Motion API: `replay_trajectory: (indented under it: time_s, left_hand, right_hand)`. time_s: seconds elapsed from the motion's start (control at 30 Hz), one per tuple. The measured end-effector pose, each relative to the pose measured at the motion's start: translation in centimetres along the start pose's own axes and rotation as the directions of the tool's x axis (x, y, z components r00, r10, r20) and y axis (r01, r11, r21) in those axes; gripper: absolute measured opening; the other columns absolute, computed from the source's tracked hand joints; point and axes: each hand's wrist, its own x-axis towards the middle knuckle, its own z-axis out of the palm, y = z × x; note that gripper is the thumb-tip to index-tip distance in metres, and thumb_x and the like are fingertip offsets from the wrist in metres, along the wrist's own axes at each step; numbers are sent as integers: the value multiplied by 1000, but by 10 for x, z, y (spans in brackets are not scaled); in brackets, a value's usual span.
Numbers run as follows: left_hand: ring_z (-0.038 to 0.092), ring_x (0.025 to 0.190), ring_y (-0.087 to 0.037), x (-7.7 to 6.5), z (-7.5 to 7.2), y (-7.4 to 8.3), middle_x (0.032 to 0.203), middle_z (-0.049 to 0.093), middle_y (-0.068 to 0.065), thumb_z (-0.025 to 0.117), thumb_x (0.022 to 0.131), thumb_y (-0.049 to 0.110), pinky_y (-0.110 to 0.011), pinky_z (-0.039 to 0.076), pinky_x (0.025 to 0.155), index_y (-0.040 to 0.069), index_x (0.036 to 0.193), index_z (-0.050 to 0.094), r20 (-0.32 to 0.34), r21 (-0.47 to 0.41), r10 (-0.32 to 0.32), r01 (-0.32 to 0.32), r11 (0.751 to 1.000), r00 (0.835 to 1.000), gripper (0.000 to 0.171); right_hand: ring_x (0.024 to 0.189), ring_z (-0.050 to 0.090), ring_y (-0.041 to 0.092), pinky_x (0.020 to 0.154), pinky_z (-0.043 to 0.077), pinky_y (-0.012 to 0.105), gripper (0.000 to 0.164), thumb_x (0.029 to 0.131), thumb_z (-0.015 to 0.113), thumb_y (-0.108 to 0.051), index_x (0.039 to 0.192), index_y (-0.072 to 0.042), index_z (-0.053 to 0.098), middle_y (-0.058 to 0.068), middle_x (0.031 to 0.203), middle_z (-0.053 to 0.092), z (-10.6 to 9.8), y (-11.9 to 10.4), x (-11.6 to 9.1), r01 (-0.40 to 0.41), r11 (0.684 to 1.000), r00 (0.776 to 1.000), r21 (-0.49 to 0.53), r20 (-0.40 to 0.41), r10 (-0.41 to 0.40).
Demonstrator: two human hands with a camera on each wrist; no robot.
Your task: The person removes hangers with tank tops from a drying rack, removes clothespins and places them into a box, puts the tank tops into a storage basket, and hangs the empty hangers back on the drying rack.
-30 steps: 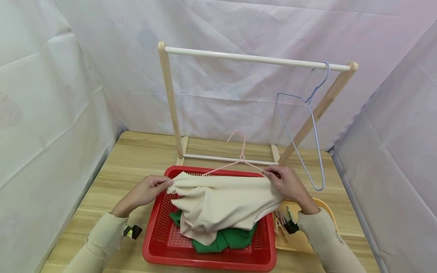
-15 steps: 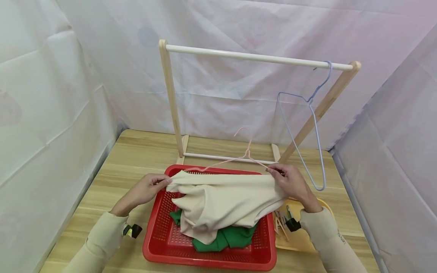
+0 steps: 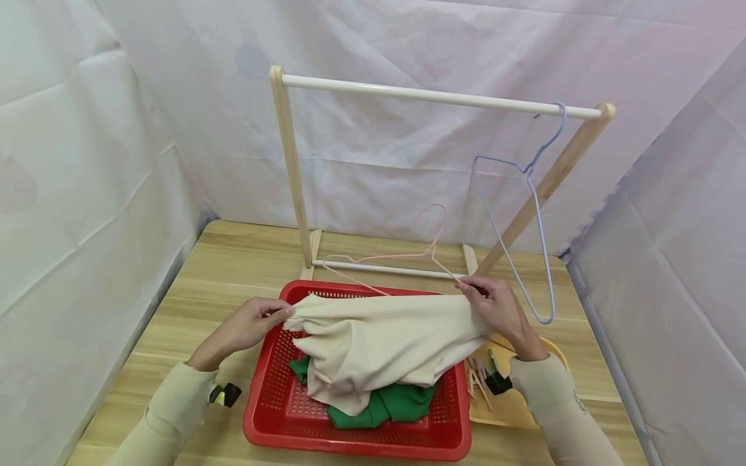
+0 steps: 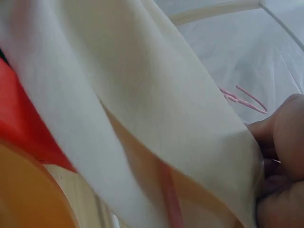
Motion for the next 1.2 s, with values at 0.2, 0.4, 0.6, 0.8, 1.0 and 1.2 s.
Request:
replay_trajectory:
  time_s: [0.2, 0.4, 0.6, 0.8, 1.0, 1.2]
  left_hand:
    - [65, 79, -22, -1, 1, 3, 93, 68, -6, 57, 102, 23, -26, 57, 67, 10, 109, 72, 4, 24, 32, -32, 999, 999, 21]
    - [61, 77, -19, -2, 1, 5, 88, 65, -3, 57, 102, 25, -27, 56, 66, 13, 104, 72, 13, 59, 43, -44, 997, 999, 19]
    - [58, 76, -15, -6, -2, 5, 84, 63, 0, 57, 102, 27, -25, 51, 67, 19, 95, 71, 41, 103, 68, -72, 992, 997, 18]
    - [55, 74, -12, -10, -3, 5, 79, 61, 3, 59, 101, 29, -25, 48, 67, 21, 88, 70, 86, 127, 68, -78, 989, 994, 18]
    - [57, 74, -13, -12, -3, 5, 79, 61, 3, 59, 101, 28, -24, 49, 66, 21, 89, 70, 123, 107, 66, -79, 991, 990, 18]
    - [56, 75, -10, -12, -3, 6, 81, 62, 5, 60, 100, 27, -24, 50, 67, 21, 92, 73, 141, 117, 67, -84, 990, 988, 16]
  right_hand:
    - [67, 52, 6, 58, 43, 21, 15, 96, 65, -9, 103, 0, 75, 13, 89, 73, 11, -8, 2, -83, 995, 996, 58, -22, 84]
    - [72, 56, 6, 59, 46, 20, 20, 96, 67, -14, 105, 3, 73, 19, 96, 72, 21, -18, 5, -180, 965, 983, 189, -12, 185]
    - [78, 62, 5, 63, 50, 21, 31, 97, 66, -23, 113, 3, 70, -6, 90, 71, 24, -25, 8, -355, 864, 930, 357, 40, 366]
    - [78, 67, 4, 62, 52, 19, 25, 97, 65, -15, 111, 6, 68, -12, 85, 72, 26, -31, 14, -365, 757, 917, 542, 70, 392]
    - [82, 70, 8, 69, 56, 21, 14, 96, 63, -4, 94, -16, 71, -6, 85, 73, 29, -39, 16, -305, 630, 943, 714, 134, 304]
    - [83, 68, 11, 81, 57, 25, 8, 97, 61, -3, 99, -8, 67, -1, 88, 73, 29, -45, 19, -244, 582, 969, 775, 172, 178]
